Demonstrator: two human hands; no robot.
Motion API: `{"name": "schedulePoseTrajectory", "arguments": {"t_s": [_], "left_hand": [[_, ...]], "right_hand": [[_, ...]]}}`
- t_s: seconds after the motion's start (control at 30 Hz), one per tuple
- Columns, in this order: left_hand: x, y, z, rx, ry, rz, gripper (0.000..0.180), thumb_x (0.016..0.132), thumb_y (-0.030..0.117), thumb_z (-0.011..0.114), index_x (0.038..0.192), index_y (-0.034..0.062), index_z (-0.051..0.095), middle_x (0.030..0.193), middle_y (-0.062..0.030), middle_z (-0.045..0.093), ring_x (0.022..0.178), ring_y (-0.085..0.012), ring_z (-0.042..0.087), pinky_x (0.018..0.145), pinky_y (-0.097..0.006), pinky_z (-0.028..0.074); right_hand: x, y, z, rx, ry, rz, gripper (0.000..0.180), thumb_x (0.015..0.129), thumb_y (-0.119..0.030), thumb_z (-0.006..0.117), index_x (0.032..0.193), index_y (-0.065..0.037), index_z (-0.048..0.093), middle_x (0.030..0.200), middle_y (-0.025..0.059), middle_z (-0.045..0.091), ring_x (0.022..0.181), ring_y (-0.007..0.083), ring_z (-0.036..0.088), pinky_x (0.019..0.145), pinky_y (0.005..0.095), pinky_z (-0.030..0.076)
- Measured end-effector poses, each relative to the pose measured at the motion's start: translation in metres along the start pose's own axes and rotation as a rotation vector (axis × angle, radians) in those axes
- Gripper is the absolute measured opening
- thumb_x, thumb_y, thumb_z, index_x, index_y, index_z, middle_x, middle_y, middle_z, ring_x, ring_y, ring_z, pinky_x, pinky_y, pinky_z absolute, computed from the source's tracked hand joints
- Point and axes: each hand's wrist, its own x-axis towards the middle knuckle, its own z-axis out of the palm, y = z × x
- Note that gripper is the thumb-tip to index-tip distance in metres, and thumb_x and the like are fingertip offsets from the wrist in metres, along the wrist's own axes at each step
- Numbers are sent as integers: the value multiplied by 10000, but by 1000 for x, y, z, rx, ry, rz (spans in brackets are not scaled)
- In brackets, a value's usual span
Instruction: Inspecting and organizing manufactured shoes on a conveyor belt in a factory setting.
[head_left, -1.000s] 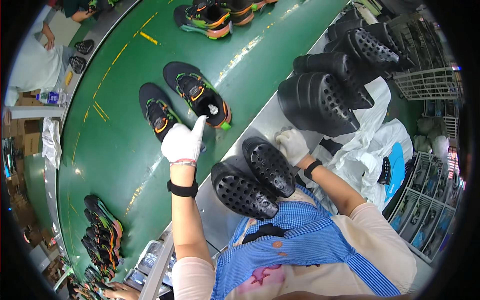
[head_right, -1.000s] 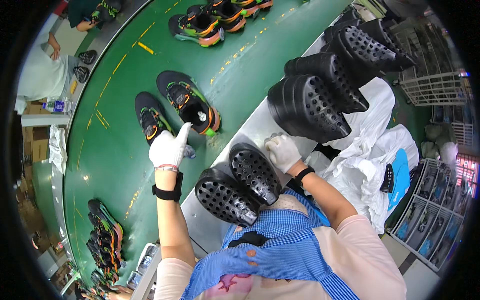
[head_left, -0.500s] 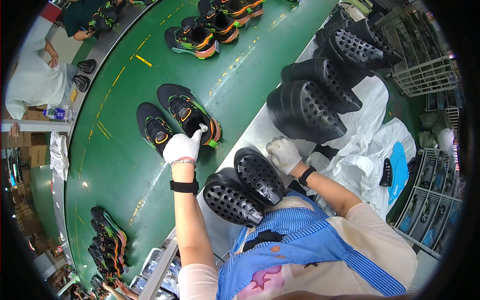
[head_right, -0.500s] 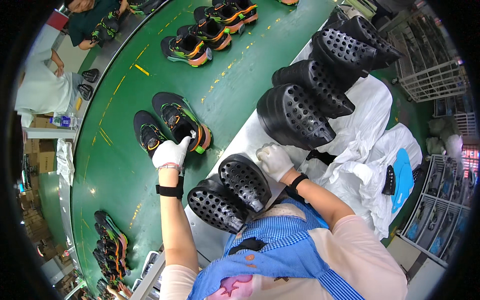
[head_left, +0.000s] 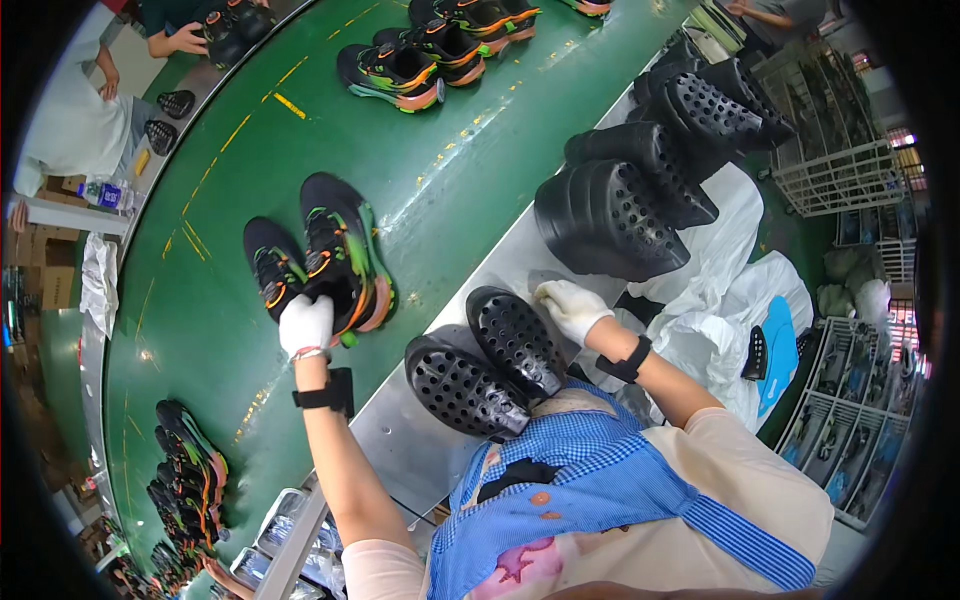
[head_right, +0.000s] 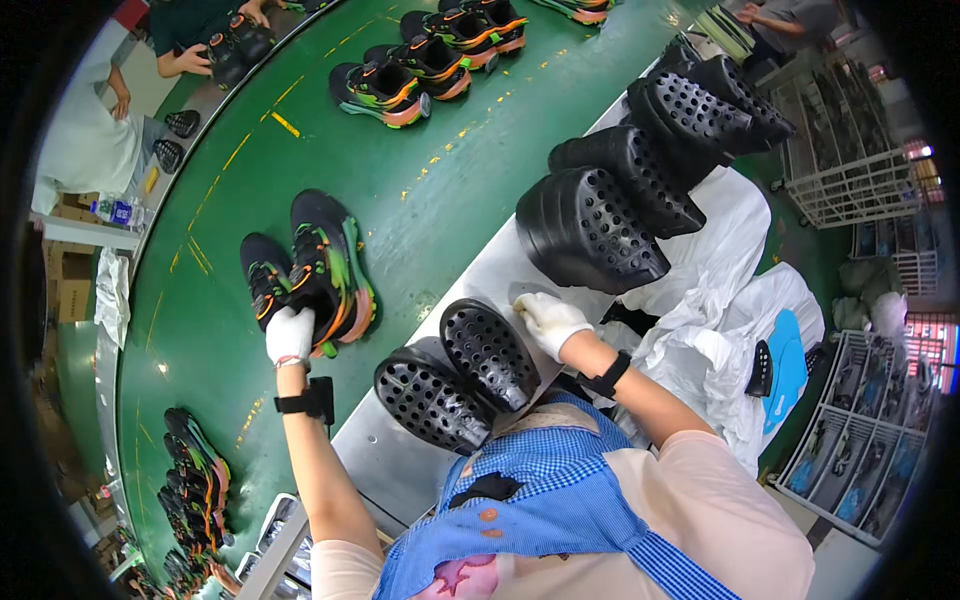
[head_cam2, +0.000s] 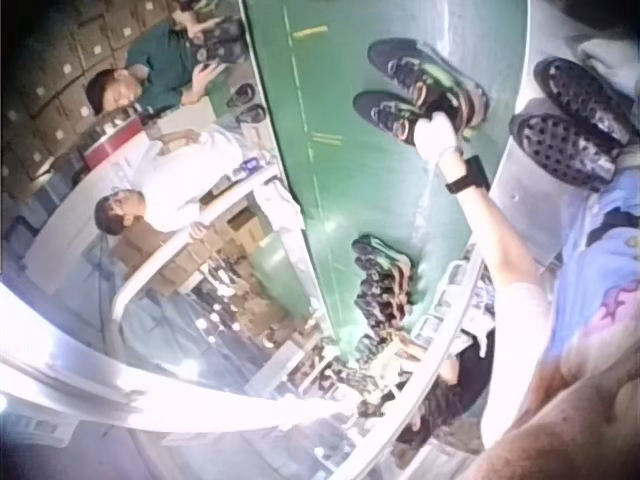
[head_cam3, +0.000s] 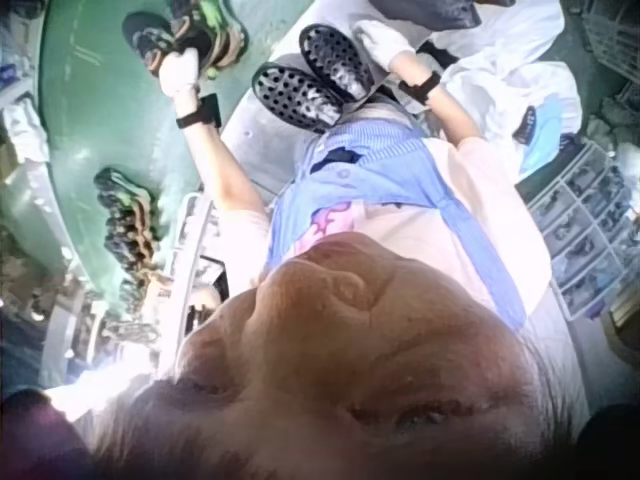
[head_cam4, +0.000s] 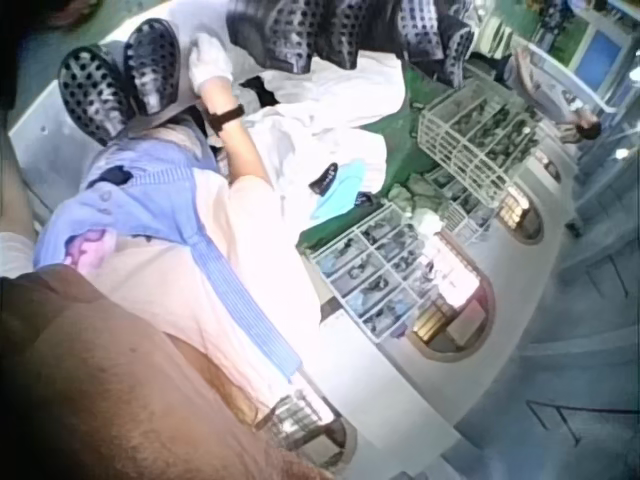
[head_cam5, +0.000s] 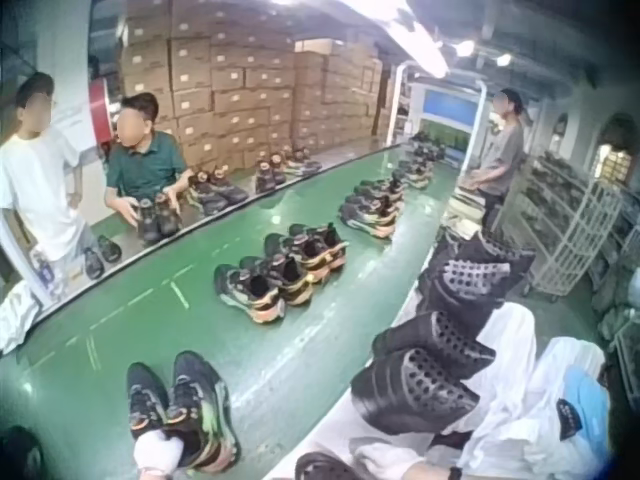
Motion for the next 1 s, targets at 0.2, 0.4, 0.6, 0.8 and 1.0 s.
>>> {"name": "schedulePoseTrajectory", "arguments": {"t_s": [0.2, 0.4, 0.6, 0.8, 1.0], "left_hand": [[-20, -60, -13, -25, 48, -216, 420, 796, 423, 606, 817, 13, 691, 805, -250, 668, 823, -408, 668, 761, -468, 530], [-15, -61, -9, 54, -29, -198, 466, 845, 444, 536, 871, 6, 696, 901, -256, 673, 888, -425, 657, 803, -481, 519], [-17, -63, -7, 70, -75, -254, 449, 876, 421, 506, 922, 14, 688, 947, -244, 680, 906, -422, 658, 813, -488, 518], [-17, -65, -2, 82, -39, -276, 421, 892, 393, 502, 910, 13, 682, 915, -224, 692, 879, -399, 673, 797, -477, 528], [-18, -68, 4, 107, 13, -301, 392, 894, 372, 507, 910, 18, 675, 916, -218, 692, 873, -400, 672, 787, -472, 531]], "right_hand": [[-2, -54, -60, -132, 28, 57, 197, 932, -177, 483, 1040, -70, 608, 991, 162, 647, 961, 355, 620, 861, 418, 493], [52, -158, -114, -202, 322, -380, 171, 922, -214, 516, 985, -79, 601, 945, 152, 643, 874, 357, 625, 783, 434, 509], [200, -207, -128, -382, 294, -275, 277, 893, -303, 541, 1035, -97, 660, 1005, 192, 668, 960, 364, 643, 822, 458, 520], [293, -174, -126, -751, 209, -108, 425, 849, -423, 606, 1231, -236, 606, 1212, 169, 596, 1124, 365, 574, 950, 460, 463], [349, -142, -123, -764, 81, 27, 569, 791, -459, 615, 1341, -328, 543, 1271, 117, 623, 1187, 330, 573, 1001, 451, 426]]}}
